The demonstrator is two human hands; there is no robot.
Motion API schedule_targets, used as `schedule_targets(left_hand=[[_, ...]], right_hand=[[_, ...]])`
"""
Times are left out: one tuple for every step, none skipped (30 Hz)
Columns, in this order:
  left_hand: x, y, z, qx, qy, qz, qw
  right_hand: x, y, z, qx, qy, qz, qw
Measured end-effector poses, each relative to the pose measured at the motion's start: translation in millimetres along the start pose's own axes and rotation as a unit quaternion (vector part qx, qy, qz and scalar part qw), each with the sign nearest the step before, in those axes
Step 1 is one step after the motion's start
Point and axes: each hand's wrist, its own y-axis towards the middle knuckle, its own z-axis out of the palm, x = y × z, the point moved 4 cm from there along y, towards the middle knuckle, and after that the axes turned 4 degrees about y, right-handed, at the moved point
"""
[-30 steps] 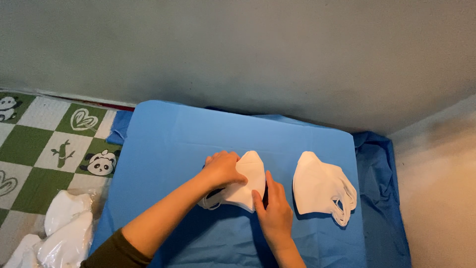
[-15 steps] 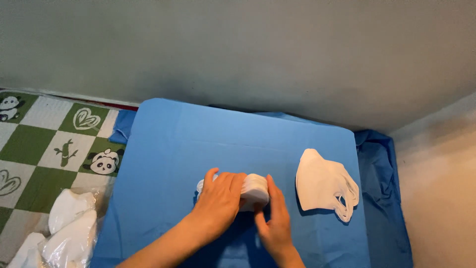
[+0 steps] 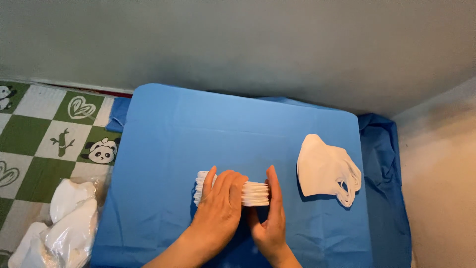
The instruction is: The person stacks white face masks one at a time into a pile on a blue-covered table, then picks up a plastic bag and places a mask into it, pressing the mask down into the bag by hand.
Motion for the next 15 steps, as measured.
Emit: schedule_targets(left_hand=[[0, 0, 1, 0.000, 0.000, 0.002, 1.000], [-1, -1, 2, 0.007, -0.001, 0.003, 1.000], [-1, -2, 3, 0.014, -0.001, 0.004, 1.000], [-1, -2, 3, 0.015, -0.002, 0.005, 1.000], [-1, -2, 4, 0.020, 0.008, 0.007, 1.000], [-1, -2, 5, 0.025, 0.017, 0.008, 1.000], [-2, 0, 4, 0.025, 0.017, 0.008, 1.000], [-3, 1, 2, 0.011, 0.011, 0.008, 1.000], [-4, 2, -1, -0.004, 0.005, 0.007, 1.000], [-4, 3, -1, -0.004, 0.005, 0.009, 1.000], [-4, 4, -1, -0.004, 0.005, 0.008, 1.000], [-4, 4, -1, -0.004, 0.006, 0.006, 1.000], [-4, 5, -1, -0.004, 0.006, 0.006, 1.000], [-5, 6, -1, -0.013, 0.008, 0.008, 1.000], [-5, 6, -1, -0.021, 0.010, 0.010, 1.000]], right_hand=[[2, 1, -1, -0.001, -0.001, 0.000, 1.000], [5, 1, -1, 0.005, -0.010, -0.009, 1.000], [7, 1, -1, 0.011, -0.019, -0.017, 1.000], [6, -1, -2, 0.009, -0.019, -0.016, 1.000], [6, -4, -3, 0.002, -0.029, -0.031, 0.999], [6, -6, -4, -0.003, -0.038, -0.045, 0.998], [9, -4, -5, -0.003, -0.038, -0.045, 0.998], [12, -2, -4, 0.014, -0.034, -0.047, 0.998], [15, -1, -3, 0.032, -0.030, -0.050, 0.998], [15, 0, -4, 0.030, -0.030, -0.050, 0.998], [15, 0, -6, 0.003, -0.050, -0.056, 0.997], [15, 0, -8, -0.023, -0.069, -0.062, 0.995], [14, 1, -8, -0.023, -0.069, -0.063, 0.995], [14, 2, -6, 0.000, -0.052, -0.052, 0.997], [13, 2, -3, 0.023, -0.035, -0.040, 0.998]])
